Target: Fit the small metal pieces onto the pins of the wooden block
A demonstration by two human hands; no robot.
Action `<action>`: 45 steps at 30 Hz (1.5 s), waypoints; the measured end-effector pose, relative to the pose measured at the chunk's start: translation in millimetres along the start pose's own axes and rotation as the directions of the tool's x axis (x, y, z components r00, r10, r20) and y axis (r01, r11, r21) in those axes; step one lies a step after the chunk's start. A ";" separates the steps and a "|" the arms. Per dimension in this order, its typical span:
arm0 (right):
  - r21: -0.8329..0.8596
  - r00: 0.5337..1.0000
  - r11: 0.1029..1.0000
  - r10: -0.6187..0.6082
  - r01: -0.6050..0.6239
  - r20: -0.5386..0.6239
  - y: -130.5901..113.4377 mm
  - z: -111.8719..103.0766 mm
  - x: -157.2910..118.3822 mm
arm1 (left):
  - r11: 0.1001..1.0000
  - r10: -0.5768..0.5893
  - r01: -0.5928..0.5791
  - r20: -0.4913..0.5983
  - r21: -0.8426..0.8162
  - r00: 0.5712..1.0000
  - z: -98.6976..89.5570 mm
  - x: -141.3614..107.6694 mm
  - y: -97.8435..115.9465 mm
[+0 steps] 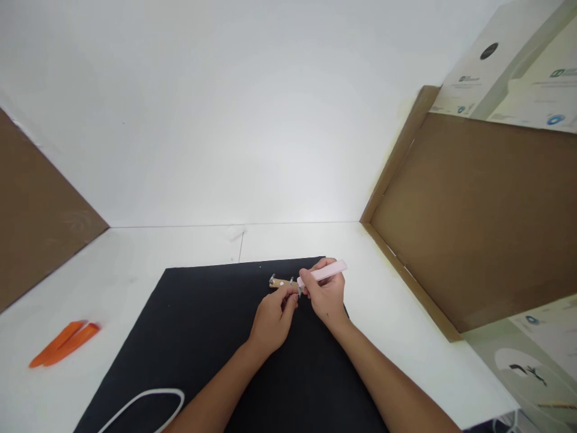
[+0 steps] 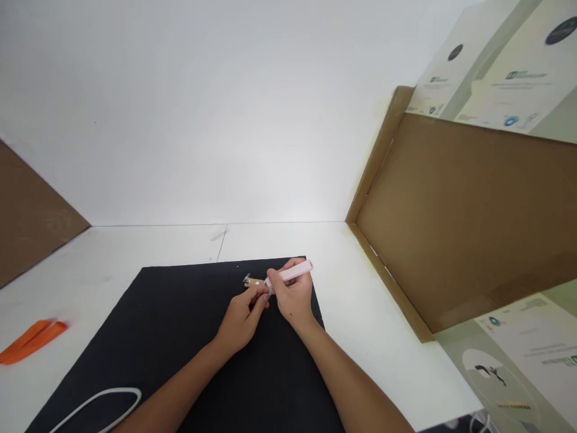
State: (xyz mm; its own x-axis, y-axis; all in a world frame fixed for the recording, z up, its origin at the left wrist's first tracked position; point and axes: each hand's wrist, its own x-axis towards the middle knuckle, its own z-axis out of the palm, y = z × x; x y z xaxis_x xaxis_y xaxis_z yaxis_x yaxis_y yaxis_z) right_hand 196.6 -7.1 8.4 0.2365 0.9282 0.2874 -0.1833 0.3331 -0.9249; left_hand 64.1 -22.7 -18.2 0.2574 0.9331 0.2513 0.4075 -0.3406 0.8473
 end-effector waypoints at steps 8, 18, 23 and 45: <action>-0.008 1.000 1.000 -0.019 0.019 0.023 -0.6 2.2 -2.8 | 1.000 0.007 -0.007 0.017 0.027 1.000 -0.1 0.0 0.5; -0.011 0.999 1.000 -0.025 0.025 0.026 1.5 2.0 -2.9 | 1.000 0.000 0.000 0.020 0.017 1.000 0.7 0.3 -0.7; -0.019 1.000 1.000 -0.009 0.009 0.012 3.0 -0.1 -1.0 | 1.000 -0.003 0.003 0.014 0.016 1.000 0.0 0.4 0.6; -0.082 0.998 0.995 -0.061 0.059 -0.021 1.4 -2.9 -0.4 | 1.000 -0.010 0.010 0.002 0.009 1.000 0.4 0.4 -2.1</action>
State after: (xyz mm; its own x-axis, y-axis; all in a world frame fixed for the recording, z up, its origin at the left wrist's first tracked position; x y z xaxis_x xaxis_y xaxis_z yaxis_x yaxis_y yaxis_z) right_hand 199.0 -7.6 6.3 0.2668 0.9026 0.3380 -0.0904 0.3725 -0.9236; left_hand 63.7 -21.7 -20.1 0.2546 0.9363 0.2417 0.4182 -0.3320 0.8455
